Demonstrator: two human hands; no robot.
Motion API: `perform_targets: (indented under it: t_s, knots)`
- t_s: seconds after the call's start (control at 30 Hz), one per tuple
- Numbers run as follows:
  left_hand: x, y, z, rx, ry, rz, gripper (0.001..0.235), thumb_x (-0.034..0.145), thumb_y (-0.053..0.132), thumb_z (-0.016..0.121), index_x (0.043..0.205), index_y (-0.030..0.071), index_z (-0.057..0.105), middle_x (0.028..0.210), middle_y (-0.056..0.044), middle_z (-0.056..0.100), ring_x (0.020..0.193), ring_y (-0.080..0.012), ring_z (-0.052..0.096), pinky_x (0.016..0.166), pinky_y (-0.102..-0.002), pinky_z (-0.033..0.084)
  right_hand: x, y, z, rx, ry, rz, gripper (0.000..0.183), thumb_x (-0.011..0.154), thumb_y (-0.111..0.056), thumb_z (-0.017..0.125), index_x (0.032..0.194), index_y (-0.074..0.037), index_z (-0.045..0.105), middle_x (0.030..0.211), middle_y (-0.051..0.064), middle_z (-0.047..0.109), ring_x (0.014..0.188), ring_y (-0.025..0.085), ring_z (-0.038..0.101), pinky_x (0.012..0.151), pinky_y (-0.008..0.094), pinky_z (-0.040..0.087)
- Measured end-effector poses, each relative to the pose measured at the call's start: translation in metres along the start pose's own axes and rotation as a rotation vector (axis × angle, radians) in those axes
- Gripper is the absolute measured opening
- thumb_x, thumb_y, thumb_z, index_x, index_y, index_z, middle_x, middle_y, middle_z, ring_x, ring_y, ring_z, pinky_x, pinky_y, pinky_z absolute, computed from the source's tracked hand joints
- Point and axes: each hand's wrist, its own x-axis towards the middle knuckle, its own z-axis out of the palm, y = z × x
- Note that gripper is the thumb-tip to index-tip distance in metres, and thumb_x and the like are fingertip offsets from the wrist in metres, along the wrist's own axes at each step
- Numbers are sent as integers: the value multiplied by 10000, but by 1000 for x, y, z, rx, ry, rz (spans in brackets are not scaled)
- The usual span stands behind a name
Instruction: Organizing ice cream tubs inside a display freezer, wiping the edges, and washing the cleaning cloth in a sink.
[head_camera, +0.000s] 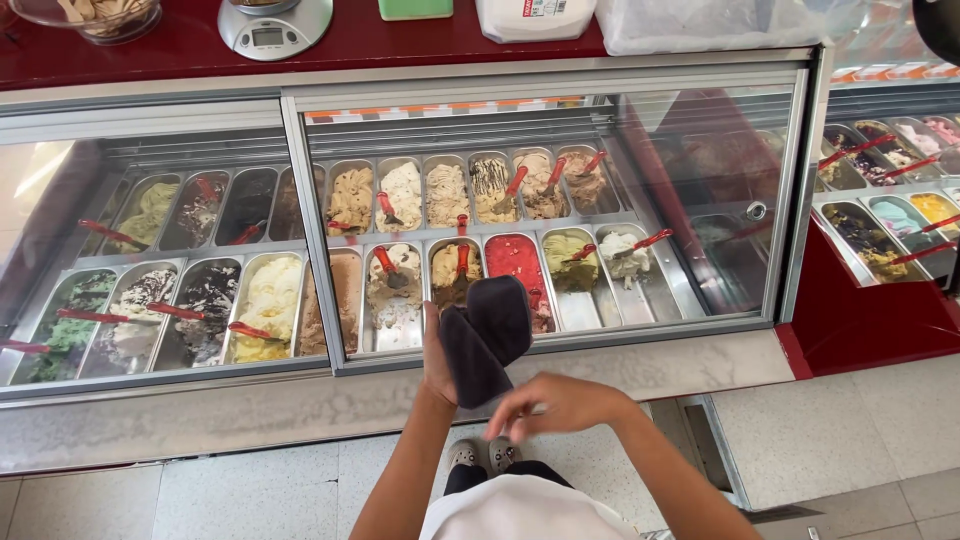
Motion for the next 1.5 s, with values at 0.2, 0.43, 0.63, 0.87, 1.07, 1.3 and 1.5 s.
perform_targets:
  t_s: [0.2, 0.43, 0.63, 0.87, 1.07, 1.3, 1.5]
  knots:
    - [6, -2, -4, -105, 56, -62, 923, 862, 826, 494, 1288, 29, 687, 1326, -264, 641, 1260, -424, 605, 1148, -566, 418, -1, 93, -26, 724, 1031, 119, 472, 946, -500, 664, 1258, -147, 639, 1246, 61, 680, 1109, 197, 635, 970, 340, 485]
    - [-9, -22, 9, 265, 324, -98, 678, 878, 560, 726, 1289, 22, 714, 1243, -189, 720, 1111, -340, 714, 1007, -469, 563, 35, 103, -21, 346, 771, 99, 291, 938, -388, 764, 931, -99, 800, 779, 60, 726, 749, 153, 639, 691, 287, 451]
    - [1, -15, -47, 861, 692, 175, 779, 669, 553, 977, 1290, 160, 719, 1175, -31, 740, 1141, -197, 662, 904, -404, 495, 51, 86, -31, 136, 869, 18, 310, 962, -382, 750, 876, -93, 817, 581, 49, 686, 476, 84, 548, 483, 220, 417]
    - [-12, -13, -49, 1157, 827, 350, 509, 815, 382, 813, 1177, 92, 606, 981, -94, 772, 926, -239, 719, 785, -377, 515, 72, 55, -27, -204, 727, -102, 454, 1044, -270, 606, 638, -68, 578, 365, 21, 409, 337, 95, 283, 420, 231, 274]
    - [-41, 23, -83, 949, 923, 388, 374, 870, 301, 580, 1135, 82, 728, 1038, -115, 724, 1034, -289, 677, 942, -454, 507, 93, 57, -27, -239, 613, -55, 403, 970, -334, 688, 658, -86, 626, 484, 87, 524, 488, 167, 482, 504, 317, 369]
    - [-149, 88, -83, 346, 691, 580, 181, 958, 123, 650, 1079, 51, 764, 1010, -97, 763, 954, -208, 721, 895, -326, 521, 164, 74, 3, 144, 598, -21, 191, 950, -202, 750, 969, -34, 838, 821, 137, 808, 803, 167, 675, 732, 315, 537]
    - [-219, 139, -99, 617, 907, 693, 454, 964, 392, 749, 628, 96, 673, 576, 9, 595, 531, -58, 553, 522, -212, 471, 239, -27, 88, 393, 766, -15, 542, 775, -213, 925, 1140, -54, 556, 765, 48, 649, 657, 97, 585, 579, 200, 492]
